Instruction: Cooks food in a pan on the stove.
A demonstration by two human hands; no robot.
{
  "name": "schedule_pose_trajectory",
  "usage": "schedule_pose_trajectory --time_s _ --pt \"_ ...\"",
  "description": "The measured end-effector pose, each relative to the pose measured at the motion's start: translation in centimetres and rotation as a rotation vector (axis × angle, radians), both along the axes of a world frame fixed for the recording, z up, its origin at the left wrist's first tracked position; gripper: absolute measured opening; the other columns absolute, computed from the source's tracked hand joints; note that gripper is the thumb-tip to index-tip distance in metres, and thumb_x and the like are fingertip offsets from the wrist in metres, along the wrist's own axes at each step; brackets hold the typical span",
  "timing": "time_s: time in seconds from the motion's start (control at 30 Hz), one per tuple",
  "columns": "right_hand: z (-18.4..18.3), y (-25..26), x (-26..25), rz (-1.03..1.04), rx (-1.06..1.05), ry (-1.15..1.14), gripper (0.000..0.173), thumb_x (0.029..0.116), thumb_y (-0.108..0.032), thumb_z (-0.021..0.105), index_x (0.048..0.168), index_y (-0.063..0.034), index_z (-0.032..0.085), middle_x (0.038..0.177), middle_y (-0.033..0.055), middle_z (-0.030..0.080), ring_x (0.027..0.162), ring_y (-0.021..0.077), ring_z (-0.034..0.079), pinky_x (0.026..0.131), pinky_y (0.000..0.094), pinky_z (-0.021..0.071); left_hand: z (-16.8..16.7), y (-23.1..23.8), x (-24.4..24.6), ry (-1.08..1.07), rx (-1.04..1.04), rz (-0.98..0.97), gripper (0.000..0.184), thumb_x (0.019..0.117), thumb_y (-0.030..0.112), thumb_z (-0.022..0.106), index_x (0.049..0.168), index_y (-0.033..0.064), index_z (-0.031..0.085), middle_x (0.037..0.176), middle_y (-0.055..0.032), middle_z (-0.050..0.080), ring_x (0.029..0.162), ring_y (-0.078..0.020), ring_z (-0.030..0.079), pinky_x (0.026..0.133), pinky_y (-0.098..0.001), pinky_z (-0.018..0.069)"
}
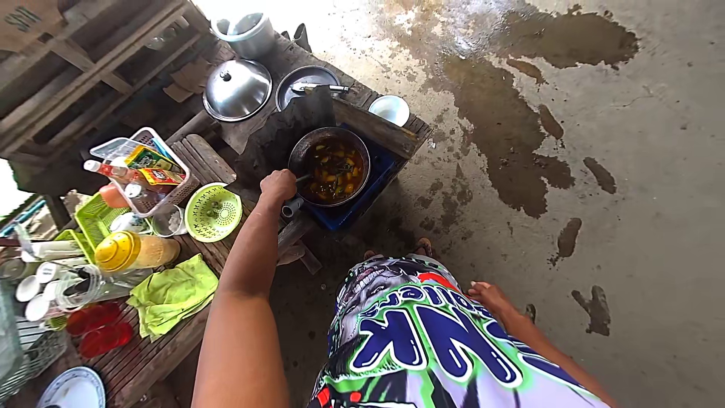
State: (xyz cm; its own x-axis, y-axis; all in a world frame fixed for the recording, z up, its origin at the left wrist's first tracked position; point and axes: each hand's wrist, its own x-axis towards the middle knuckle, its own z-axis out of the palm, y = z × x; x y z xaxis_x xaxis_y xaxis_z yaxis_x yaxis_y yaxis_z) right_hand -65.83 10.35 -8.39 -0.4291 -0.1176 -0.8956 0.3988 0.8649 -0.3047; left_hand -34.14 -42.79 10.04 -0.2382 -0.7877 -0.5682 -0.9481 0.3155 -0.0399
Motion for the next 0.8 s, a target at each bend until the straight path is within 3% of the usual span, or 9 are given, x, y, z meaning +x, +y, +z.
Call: schedule_pose_trajectory --time_s 0.17,0.33,0.47,0.6,0.8 --pt "0.2 -0.3 0.3 0.002 -0.007 -0.009 0.043 0.1124 -0.03 0.044 0.143 -0.0001 0.05 0.136 0.0249 0.059 0.111 0.0331 0.066 0.092 0.0476 0.0538 -1.5 -0.2 -1.0 0.148 0.056 0.008 0.025 0.0956 0.018 0.058 0.114 0.0146 0.073 0.115 -0.0224 0.071 0.112 -0.0464 0.065 0.083 -0.0735 0.0481" --pt "0.0 -0.8 0.0 0.008 -0.021 -0.008 0.044 0.1125 -0.03 0.044 0.144 0.0001 0.049 0.136 0.0249 0.059 0.111 0.0344 0.066 0.093 0.0487 0.0536 0.6 0.6 -0.7 0.138 -0.039 -0.018 0.03 0.0939 0.016 0.056 0.117 0.0216 0.075 0.112 -0.0187 0.073 0.108 -0.0449 0.067 0.079 -0.0712 0.049" --pt "-0.5 -0.8 -0.2 0.015 -0.02 -0.02 0.044 0.1123 -0.031 0.044 0.144 -0.0001 0.049 0.137 0.0248 0.059 0.111 0.0342 0.066 0.092 0.0486 0.0538 3.0 1.3 -0.3 0.057 -0.188 -0.15 0.028 0.0932 0.012 0.06 0.116 0.0183 0.075 0.12 -0.015 0.071 0.112 -0.0406 0.067 0.082 -0.067 0.0516" --pt "-0.6 -1.1 -0.1 0.031 -0.016 -0.026 0.045 0.1126 -0.031 0.043 0.145 -0.0005 0.048 0.137 0.0248 0.059 0.112 0.0345 0.066 0.093 0.0485 0.0537 4.7 2.2 -1.4 0.086 -0.286 -0.155 0.032 0.0957 0.007 0.056 0.122 0.015 0.073 0.125 -0.0204 0.066 0.107 -0.0433 0.067 0.081 -0.0648 0.0528" --pt "-0.5 -1.7 -0.1 0.029 -0.032 -0.015 0.045 0.1124 -0.031 0.044 0.144 -0.0008 0.049 0.135 0.0241 0.06 0.107 0.0328 0.068 0.09 0.0473 0.0545 2.7 3.7 -4.2 0.187 -0.147 -0.202 0.039 0.0948 0.008 0.056 0.128 0.0215 0.072 0.126 -0.0187 0.066 0.11 -0.0419 0.066 0.081 -0.0651 0.0532"
